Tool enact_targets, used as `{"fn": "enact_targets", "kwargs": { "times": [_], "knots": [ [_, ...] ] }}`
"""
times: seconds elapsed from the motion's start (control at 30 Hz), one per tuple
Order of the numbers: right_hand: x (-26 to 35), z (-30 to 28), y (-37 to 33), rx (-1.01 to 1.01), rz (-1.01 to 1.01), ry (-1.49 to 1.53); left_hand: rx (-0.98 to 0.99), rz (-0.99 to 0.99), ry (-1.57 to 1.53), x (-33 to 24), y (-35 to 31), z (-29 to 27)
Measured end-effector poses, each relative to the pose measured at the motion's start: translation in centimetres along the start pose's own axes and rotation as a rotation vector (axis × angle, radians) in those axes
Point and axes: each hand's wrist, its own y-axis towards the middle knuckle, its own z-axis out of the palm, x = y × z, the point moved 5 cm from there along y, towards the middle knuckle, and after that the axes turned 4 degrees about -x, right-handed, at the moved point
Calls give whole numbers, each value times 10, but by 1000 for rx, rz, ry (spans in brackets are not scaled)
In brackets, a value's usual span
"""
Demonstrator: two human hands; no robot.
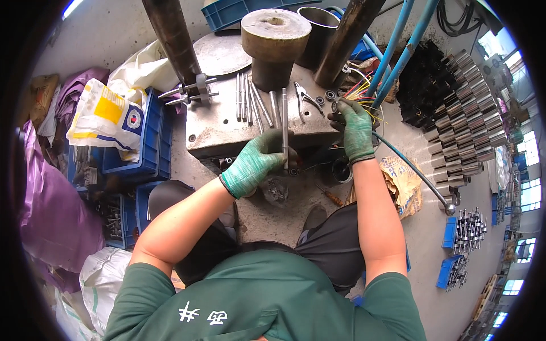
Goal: The person uses a press machine to assemble metal components by hand, reaching for small gears and rods from nearby bins and positioning them in the machine's fixture.
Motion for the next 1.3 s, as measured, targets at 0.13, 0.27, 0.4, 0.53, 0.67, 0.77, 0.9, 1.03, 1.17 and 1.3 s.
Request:
{"fn": "enact_targets", "kwargs": {
  "times": [0.13,0.27,0.4,0.53,0.67,0.77,0.9,1.03,1.17,1.3],
  "knots": [
    [4,29,-37,286,253,480,97,-40,219,-5,-5,15],
    [14,43,-60,311,213,403,115,-45,349,8,-1,19],
    [15,41,-60,342,126,385,100,-117,384,8,-1,20],
    [15,36,-57,353,21,310,91,-127,366,8,-1,20],
    [13,45,-65,205,274,300,85,-84,362,10,1,19],
    [4,45,-67,314,320,319,78,-60,389,13,2,18],
    [10,47,-73,372,289,398,65,-43,437,3,-1,20],
    [12,48,-74,362,236,292,70,-41,412,10,2,18],
    [14,58,-85,342,240,246,43,46,505,14,2,10],
    [-2,70,-100,470,294,335,-22,52,336,5,7,3]
  ]
}}
